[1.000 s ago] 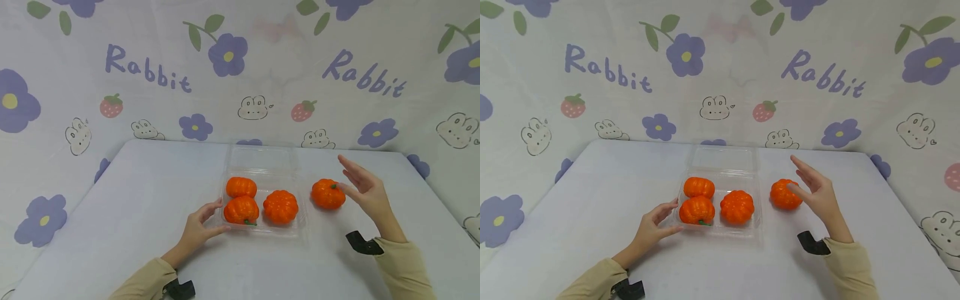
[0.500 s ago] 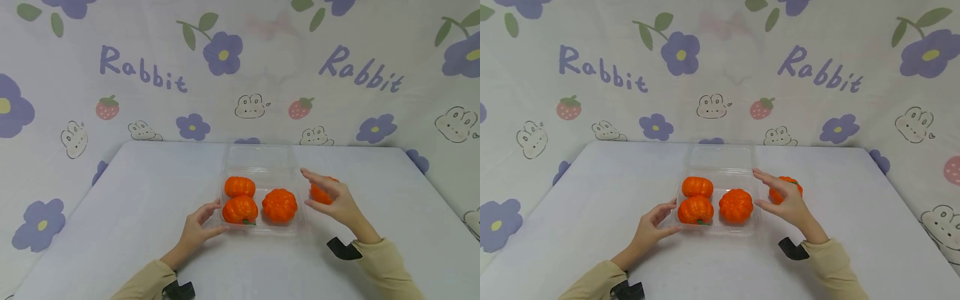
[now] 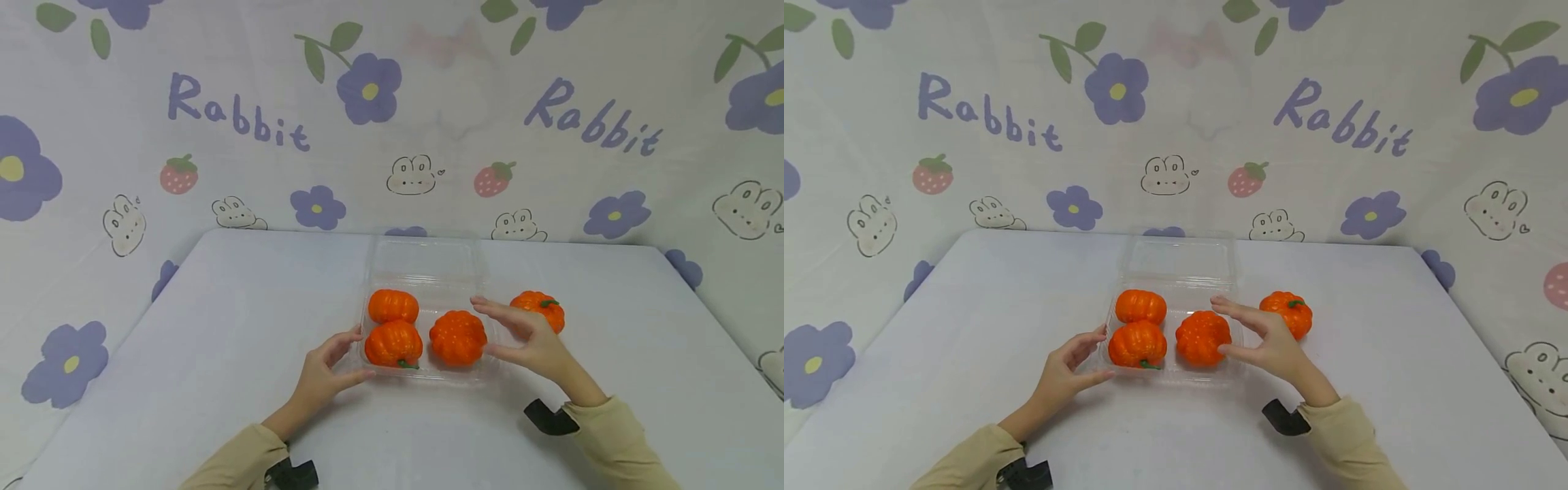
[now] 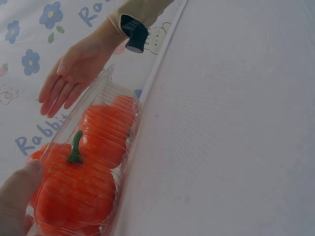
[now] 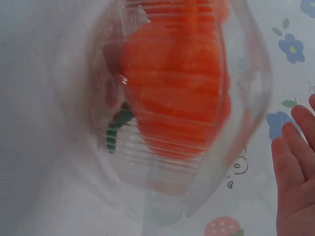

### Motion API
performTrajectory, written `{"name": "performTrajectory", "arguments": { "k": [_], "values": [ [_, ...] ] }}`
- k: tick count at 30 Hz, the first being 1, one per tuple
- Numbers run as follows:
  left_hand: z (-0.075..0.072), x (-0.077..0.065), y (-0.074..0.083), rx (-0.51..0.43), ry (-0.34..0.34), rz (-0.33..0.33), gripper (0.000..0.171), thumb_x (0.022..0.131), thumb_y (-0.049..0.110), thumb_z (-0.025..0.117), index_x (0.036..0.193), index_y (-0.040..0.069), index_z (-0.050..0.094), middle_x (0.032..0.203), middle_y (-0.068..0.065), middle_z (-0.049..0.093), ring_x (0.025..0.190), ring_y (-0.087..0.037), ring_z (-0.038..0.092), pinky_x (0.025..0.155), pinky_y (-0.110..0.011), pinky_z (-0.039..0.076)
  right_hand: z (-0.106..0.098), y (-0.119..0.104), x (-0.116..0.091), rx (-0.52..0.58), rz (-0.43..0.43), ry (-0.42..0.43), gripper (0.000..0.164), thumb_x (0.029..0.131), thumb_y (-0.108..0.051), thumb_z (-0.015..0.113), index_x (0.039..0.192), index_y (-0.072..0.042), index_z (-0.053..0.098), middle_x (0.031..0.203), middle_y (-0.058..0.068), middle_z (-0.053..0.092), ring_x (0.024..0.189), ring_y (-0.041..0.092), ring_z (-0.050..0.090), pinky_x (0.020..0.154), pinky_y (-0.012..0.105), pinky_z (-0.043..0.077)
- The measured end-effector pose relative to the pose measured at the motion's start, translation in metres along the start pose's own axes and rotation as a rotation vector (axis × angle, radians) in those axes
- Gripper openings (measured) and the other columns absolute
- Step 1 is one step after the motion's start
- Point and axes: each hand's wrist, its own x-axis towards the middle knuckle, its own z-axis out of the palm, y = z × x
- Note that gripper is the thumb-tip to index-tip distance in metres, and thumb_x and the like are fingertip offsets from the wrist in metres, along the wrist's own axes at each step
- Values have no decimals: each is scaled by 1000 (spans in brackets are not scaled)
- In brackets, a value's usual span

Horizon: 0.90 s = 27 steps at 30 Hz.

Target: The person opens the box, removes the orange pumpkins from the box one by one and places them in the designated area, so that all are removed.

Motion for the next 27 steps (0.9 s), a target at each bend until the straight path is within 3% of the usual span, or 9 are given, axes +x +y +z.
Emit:
{"name": "performTrajectory", "arguments": {
  "k": [8,12,22,27],
  "values": [
    [1,0,0,5,1,-5,47,66,-7,75,107,-12,53,119,-29,48,114,-37,43,92,-43,36,7,16,-7,18,90,-77,39,72,16,65,110,13,55,116,25,53,114,13,47,92,26,38],
    [0,0,0,13,6,-16,48,65,-6,75,107,-12,53,120,-28,49,115,-35,44,93,-41,35,8,29,-11,74,74,-114,34,74,16,63,107,9,59,115,18,57,112,17,49,90,30,41],
    [-2,0,-1,17,15,-22,48,65,-7,76,107,-13,53,120,-28,48,115,-35,43,93,-42,35,11,31,-9,103,113,-168,31,73,15,64,103,8,61,113,20,57,112,20,49,92,30,39],
    [-1,1,0,6,10,-16,48,65,-7,75,107,-13,53,119,-28,49,115,-36,43,93,-42,35,12,18,-2,73,134,-156,30,74,13,64,104,11,59,115,25,54,115,23,46,95,26,34]
  ]
}}
